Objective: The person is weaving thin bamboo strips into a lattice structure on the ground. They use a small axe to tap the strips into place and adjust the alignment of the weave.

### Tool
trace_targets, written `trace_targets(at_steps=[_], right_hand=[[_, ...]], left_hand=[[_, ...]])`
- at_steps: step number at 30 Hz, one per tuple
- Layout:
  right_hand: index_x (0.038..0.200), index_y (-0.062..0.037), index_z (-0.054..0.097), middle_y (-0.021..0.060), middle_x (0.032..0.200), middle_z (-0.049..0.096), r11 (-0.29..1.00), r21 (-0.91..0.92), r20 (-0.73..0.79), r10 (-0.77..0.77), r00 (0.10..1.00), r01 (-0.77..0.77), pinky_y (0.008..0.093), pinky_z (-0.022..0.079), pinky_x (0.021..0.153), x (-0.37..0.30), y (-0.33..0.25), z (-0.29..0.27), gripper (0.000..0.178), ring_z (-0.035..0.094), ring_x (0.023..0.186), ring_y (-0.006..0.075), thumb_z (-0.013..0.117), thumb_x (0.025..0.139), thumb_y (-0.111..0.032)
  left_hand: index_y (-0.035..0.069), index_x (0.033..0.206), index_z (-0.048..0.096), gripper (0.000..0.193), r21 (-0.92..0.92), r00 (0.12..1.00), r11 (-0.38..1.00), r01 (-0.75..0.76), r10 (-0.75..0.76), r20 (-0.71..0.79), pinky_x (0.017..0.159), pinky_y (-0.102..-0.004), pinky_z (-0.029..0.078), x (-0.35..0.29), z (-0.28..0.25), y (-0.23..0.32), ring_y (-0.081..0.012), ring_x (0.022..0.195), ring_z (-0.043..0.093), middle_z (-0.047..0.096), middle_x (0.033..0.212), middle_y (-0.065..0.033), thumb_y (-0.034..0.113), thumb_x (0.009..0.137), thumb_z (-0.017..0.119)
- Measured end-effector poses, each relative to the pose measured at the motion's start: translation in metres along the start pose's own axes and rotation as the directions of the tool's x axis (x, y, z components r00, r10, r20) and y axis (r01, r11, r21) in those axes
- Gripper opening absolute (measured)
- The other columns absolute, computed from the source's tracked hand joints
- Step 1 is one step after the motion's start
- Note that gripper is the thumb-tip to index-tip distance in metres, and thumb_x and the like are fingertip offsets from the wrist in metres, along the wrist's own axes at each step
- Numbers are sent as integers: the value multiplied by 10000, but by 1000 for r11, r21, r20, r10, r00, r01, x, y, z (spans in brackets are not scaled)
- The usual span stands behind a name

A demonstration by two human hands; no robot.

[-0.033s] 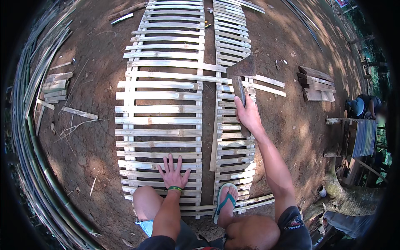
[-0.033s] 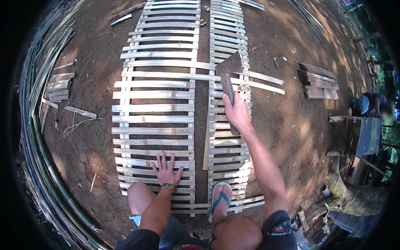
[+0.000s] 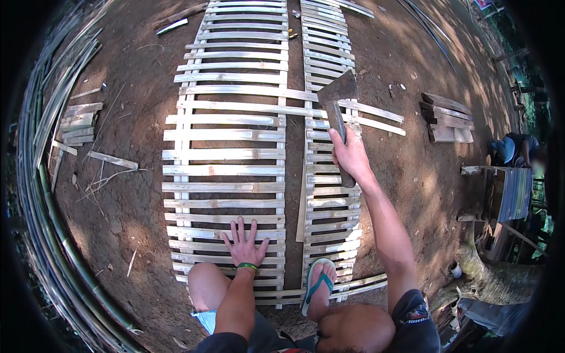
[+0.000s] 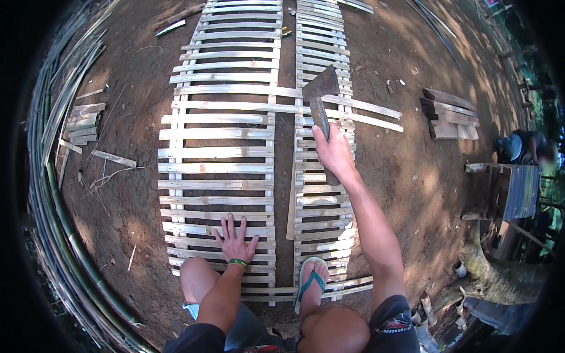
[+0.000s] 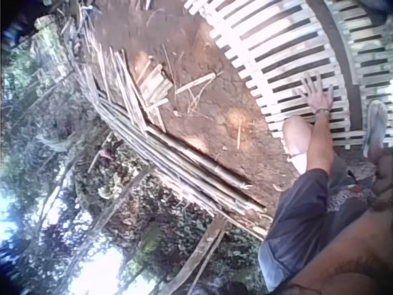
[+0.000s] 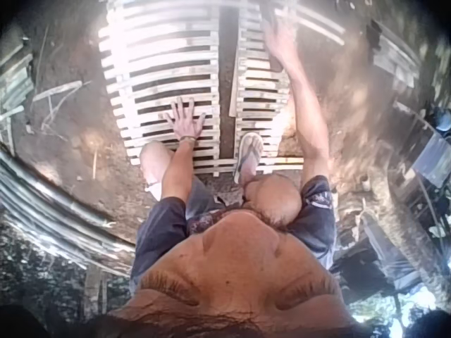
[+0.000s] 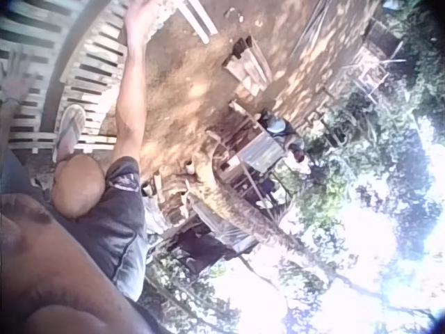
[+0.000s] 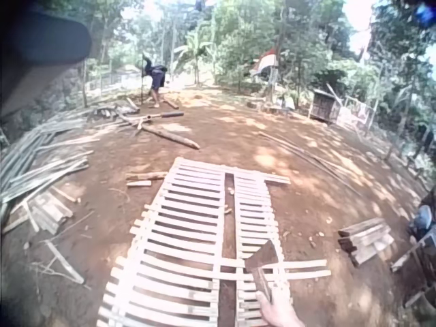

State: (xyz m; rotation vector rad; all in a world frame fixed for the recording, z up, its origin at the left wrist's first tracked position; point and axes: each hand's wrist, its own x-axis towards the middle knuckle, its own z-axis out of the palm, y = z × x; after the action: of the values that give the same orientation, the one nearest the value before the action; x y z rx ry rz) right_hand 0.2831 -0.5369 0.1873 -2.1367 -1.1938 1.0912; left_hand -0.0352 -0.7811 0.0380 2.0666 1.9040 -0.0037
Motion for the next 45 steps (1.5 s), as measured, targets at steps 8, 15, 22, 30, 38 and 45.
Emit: trace_targets(at_steps=[8, 15, 22, 30, 38, 45], right_hand=[[1106, 50, 645, 201, 785, 715, 915, -356, 84, -170, 982, 189, 452, 545, 703, 75, -16, 5, 477, 709, 654, 308, 563, 1028, -413], [977, 101, 619, 145, 691, 650, 929, -367, 282, 52, 958, 57, 408, 546, 550, 86, -48, -34, 493, 641, 514, 217, 577, 1032, -387], [1140, 61, 614, 197, 792, 709, 848, -529, 309, 214, 927, -19, 472, 553, 808, 52, -3, -17, 489, 730, 730, 315, 560, 1039, -415], [1240, 34, 534, 333, 946, 691, 862, -498, 65, -79, 995, 101, 577, 516, 902, 22, 67, 17, 472, 670, 949, 528, 577, 1025, -384], [1208, 15, 611, 302, 929, 711, 996, -68, -123, 48, 991, -56, 529, 524, 875, -24, 79, -2, 472, 699, 945, 475, 591, 1016, -416], [1129, 13, 554, 283, 809, 692, 985, -8, -237, -167, 957, 170, 574, 511, 770, -45, 69, 38, 379, 684, 826, 500, 575, 1038, -354]], left_hand=[[251, 1542, 497, 759, 0, 1000, 1000, -15, 15, -10, 1222, -707, 39, 2, 1, 1, -405, 1576, 172, 281, 1686, -167, 602, 883, 634], [327, 1535, 498, 733, 7, 1000, 1000, 20, -20, 3, 1216, -718, 90, -1, 3, -2, -375, 1568, 216, 266, 1701, -117, 640, 885, 628], [327, 1539, 494, 728, -10, 1000, 1000, 13, -13, 15, 1217, -716, 82, 1, -2, -1, -372, 1573, 201, 278, 1697, -113, 647, 895, 613], [329, 1558, 469, 754, -14, 999, 1000, 14, -14, 38, 1223, -710, 64, 5, -3, 5, -378, 1575, 190, 264, 1700, -118, 657, 893, 608], [240, 1545, 493, 749, -5, 1000, 1000, -2, 2, 1, 1221, -702, 46, 1, 0, 1, -407, 1579, 165, 260, 1697, -163, 623, 910, 599], [253, 1563, 466, 745, 55, 1000, 998, -6, 7, -27, 1232, -681, 54, -2, 1, 2, -389, 1589, 138, 224, 1714, -138, 612, 922, 584]])
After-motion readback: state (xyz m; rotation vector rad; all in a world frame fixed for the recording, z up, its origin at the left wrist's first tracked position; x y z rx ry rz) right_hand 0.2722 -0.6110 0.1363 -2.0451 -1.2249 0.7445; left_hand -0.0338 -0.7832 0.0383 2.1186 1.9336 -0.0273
